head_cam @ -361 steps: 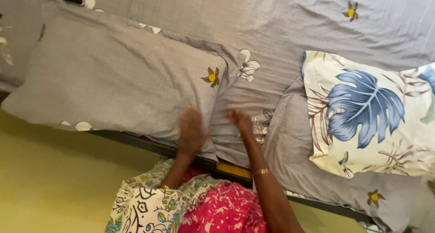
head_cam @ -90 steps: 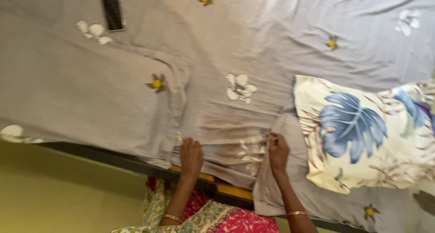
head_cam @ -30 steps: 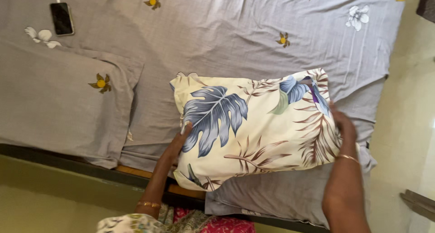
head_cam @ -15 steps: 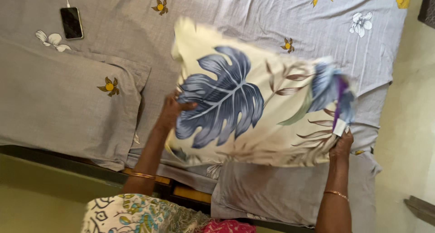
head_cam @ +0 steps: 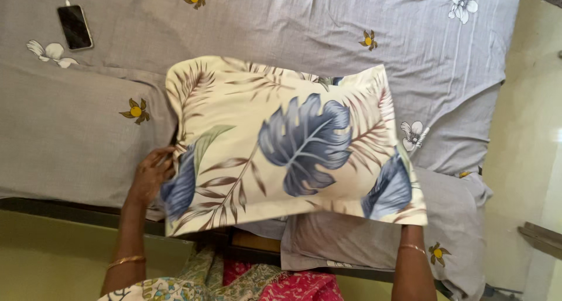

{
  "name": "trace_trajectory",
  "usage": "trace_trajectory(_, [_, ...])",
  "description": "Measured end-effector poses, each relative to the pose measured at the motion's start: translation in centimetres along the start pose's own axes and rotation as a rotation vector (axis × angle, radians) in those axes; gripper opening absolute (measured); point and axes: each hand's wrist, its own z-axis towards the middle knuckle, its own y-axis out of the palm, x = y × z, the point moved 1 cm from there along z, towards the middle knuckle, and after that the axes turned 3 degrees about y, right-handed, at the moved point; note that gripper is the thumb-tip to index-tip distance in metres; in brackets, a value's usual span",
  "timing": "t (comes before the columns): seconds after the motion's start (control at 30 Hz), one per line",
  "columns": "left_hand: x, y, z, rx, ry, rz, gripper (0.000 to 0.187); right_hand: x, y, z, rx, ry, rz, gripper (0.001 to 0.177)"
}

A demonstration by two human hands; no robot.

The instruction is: The person arranges pillows and folds a bedsheet on a bed. They place a floral pillowcase over a pillow, smooth the bedsheet, and fold it neatly at the foot of the bed.

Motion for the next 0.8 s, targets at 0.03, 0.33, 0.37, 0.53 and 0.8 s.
trace_trajectory(0.03, [-1.5,-1.3,0.0,0.045,-0.05,0.029,0.039,0.4,-0.3,-0.3,0.008,0.068,-0.13,0.053])
trace_trajectory(0.33, [-10.7,1.9,8.5,0.338,0.134,0.519,0.072,-7.8,2.9,6.5,-0.129,-0.183,-0.153,0.068])
trace_trajectory(0.37, [-10.9,3.0,8.7,0.253,0.001,0.526,0.086,-7.9,4.8,7.5,-0.154,-0.13,-0.161,0.068])
trace_trajectory(0.53, [-9.5,7.0,9.2,0.583,-0.037,0.539,0.094,-6.8,11.3,8.4,-0.154,0.009,-0.194,0.067])
trace_trajectory(0.8, [-4.2,-5.9,6.7,0.483,0.824,1.553,0.062,2.6,10.2,-0.8,0.209,-0.053,-0.242,0.065])
